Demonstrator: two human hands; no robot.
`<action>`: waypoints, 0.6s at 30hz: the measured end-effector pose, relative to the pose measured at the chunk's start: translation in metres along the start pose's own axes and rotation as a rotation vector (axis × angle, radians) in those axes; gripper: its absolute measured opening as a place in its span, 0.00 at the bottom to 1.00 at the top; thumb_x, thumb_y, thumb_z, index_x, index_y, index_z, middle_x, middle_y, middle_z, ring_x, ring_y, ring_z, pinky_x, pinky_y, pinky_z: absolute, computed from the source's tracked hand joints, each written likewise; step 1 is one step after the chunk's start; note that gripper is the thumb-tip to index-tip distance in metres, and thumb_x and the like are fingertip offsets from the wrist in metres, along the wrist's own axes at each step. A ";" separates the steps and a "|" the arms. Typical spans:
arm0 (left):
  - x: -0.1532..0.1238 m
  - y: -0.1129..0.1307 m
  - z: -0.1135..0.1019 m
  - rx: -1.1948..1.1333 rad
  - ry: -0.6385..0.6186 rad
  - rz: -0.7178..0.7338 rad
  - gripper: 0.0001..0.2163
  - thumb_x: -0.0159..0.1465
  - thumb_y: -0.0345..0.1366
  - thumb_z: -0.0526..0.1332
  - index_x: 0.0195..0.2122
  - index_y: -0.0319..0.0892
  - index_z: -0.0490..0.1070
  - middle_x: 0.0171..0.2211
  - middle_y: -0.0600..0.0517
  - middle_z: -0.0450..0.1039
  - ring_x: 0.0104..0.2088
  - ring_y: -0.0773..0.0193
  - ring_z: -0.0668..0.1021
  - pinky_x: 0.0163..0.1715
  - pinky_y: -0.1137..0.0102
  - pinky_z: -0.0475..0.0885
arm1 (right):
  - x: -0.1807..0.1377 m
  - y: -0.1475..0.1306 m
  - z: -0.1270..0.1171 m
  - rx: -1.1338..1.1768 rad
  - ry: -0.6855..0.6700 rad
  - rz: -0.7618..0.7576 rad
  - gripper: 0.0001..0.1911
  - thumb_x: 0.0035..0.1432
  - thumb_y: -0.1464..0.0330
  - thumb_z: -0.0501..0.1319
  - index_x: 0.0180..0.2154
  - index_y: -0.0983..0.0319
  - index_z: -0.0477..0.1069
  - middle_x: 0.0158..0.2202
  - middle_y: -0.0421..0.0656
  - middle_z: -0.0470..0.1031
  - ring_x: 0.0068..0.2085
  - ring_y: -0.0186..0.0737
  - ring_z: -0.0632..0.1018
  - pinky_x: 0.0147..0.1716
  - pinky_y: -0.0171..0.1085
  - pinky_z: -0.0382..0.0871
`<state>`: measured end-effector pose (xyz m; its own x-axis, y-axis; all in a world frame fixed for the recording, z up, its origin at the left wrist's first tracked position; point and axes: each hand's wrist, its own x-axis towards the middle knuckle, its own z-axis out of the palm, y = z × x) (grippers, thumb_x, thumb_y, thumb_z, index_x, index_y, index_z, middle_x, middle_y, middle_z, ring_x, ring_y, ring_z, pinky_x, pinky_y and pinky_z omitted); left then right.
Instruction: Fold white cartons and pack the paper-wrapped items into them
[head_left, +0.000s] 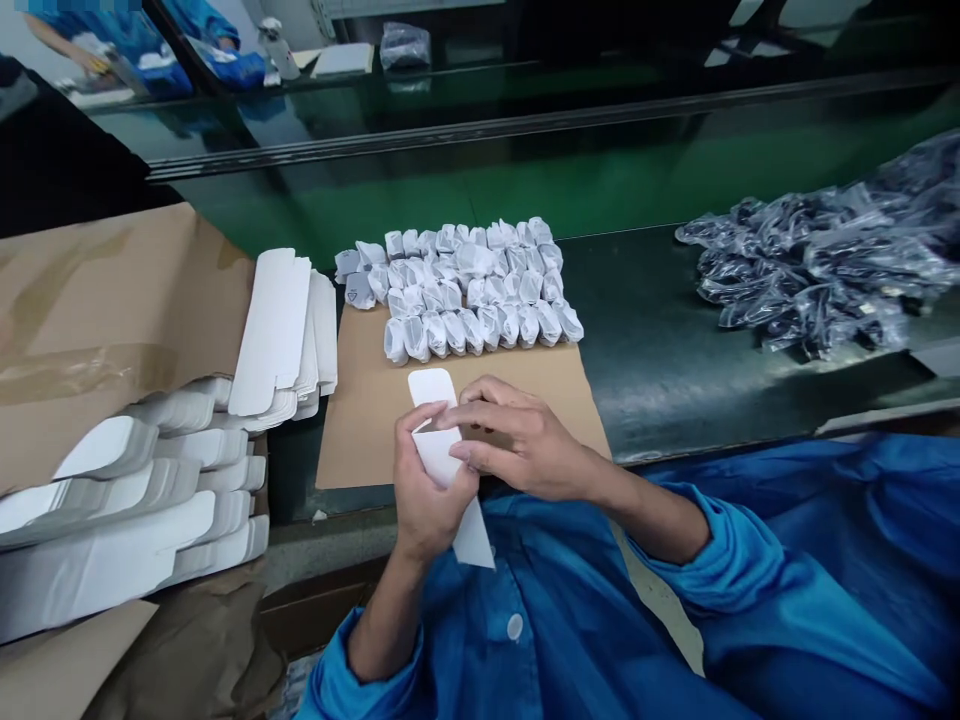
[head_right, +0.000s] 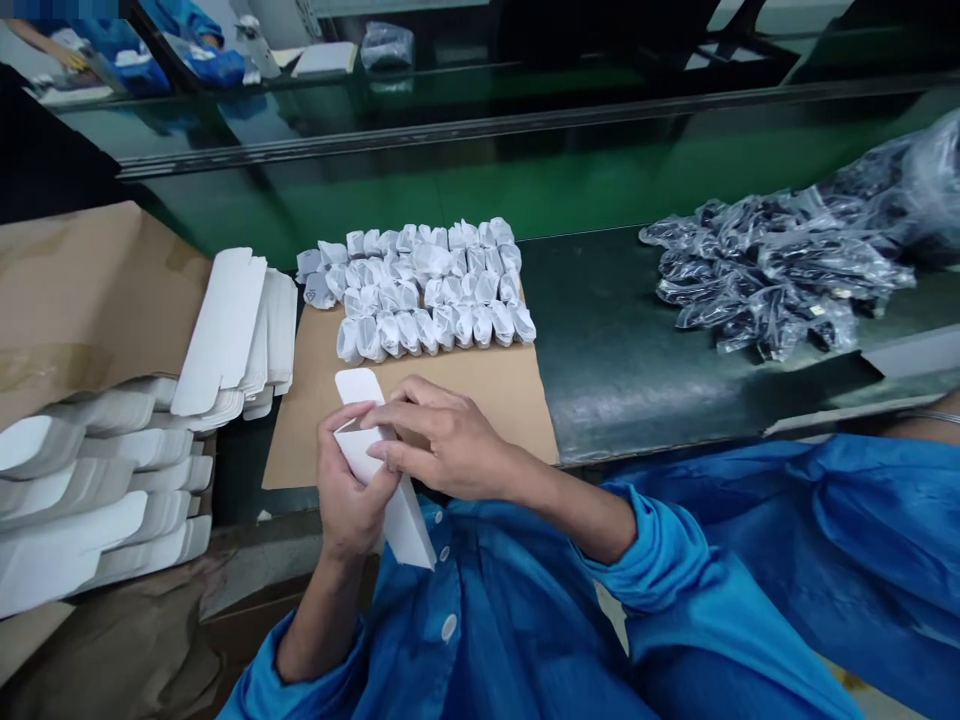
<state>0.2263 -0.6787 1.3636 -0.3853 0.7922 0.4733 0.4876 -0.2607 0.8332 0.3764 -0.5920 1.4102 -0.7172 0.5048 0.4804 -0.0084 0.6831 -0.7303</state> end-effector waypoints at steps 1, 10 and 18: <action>0.000 0.000 -0.002 0.003 -0.032 0.012 0.20 0.57 0.37 0.65 0.50 0.43 0.65 0.45 0.49 0.71 0.45 0.59 0.77 0.44 0.66 0.73 | 0.003 0.002 -0.002 0.038 -0.018 -0.005 0.11 0.61 0.68 0.64 0.46 0.61 0.77 0.40 0.45 0.74 0.42 0.38 0.75 0.41 0.38 0.71; 0.006 0.004 -0.014 0.152 -0.200 0.013 0.15 0.56 0.37 0.64 0.44 0.43 0.65 0.37 0.52 0.70 0.30 0.65 0.74 0.28 0.72 0.69 | 0.021 0.014 -0.001 0.747 0.129 0.422 0.18 0.57 0.54 0.65 0.28 0.63 0.70 0.25 0.38 0.72 0.26 0.31 0.74 0.26 0.31 0.68; 0.006 0.002 -0.021 0.178 -0.310 0.107 0.15 0.57 0.36 0.64 0.44 0.45 0.63 0.37 0.52 0.71 0.32 0.63 0.76 0.30 0.70 0.71 | 0.019 0.015 0.012 0.901 0.166 0.443 0.18 0.59 0.54 0.64 0.32 0.64 0.74 0.29 0.39 0.74 0.29 0.30 0.73 0.30 0.31 0.68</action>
<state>0.2087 -0.6860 1.3739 -0.0821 0.9024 0.4231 0.6516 -0.2726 0.7079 0.3541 -0.5789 1.4026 -0.6783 0.7294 0.0894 -0.3363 -0.2000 -0.9203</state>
